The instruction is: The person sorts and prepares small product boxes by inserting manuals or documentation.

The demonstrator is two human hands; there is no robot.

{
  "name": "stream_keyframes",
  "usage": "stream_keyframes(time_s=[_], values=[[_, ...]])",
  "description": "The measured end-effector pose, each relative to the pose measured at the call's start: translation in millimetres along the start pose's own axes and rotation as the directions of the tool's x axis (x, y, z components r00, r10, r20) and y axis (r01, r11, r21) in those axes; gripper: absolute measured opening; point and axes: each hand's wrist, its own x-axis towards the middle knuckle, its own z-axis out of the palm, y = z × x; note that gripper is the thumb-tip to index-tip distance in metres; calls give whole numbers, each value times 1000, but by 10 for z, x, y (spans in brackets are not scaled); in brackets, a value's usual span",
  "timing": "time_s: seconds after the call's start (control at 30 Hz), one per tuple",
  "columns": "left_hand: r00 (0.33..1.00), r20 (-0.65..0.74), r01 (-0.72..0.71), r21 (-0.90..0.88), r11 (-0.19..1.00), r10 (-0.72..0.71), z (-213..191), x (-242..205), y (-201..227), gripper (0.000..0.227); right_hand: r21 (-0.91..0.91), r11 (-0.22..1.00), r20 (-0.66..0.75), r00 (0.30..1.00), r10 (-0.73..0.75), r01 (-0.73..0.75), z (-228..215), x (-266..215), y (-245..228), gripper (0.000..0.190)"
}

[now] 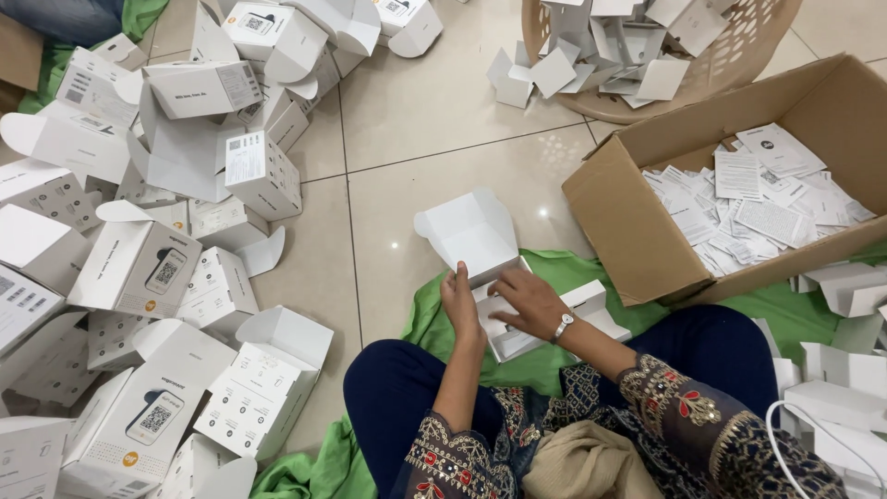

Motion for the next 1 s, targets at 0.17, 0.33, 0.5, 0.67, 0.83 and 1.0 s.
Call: stream_keyframes(time_s=[0.17,0.33,0.5,0.67,0.83,1.0], values=[[1000,-5,16,35,999,-16,22,-73,44,70,-78,996,493,866,84,-52,182,-208,70,29],[1000,9,-4,15,1000,4,-1,69,-140,68,0,999,396,917,48,-52,390,-262,245,32],[994,-25,-97,279,955,108,49,-156,87,64,5,1000,365,931,10,-13,500,-266,282,32],[885,114,-434,555,710,452,154,-407,201,61,-26,987,426,891,157,-161,113,-79,240,19],[765,289,-623,556,550,575,396,-461,370,58,-1,996,-26,996,86,-86,-378,209,739,15],[703,501,-710,541,451,505,935,-381,479,52,137,956,-335,896,290,-259,-969,510,1334,12]])
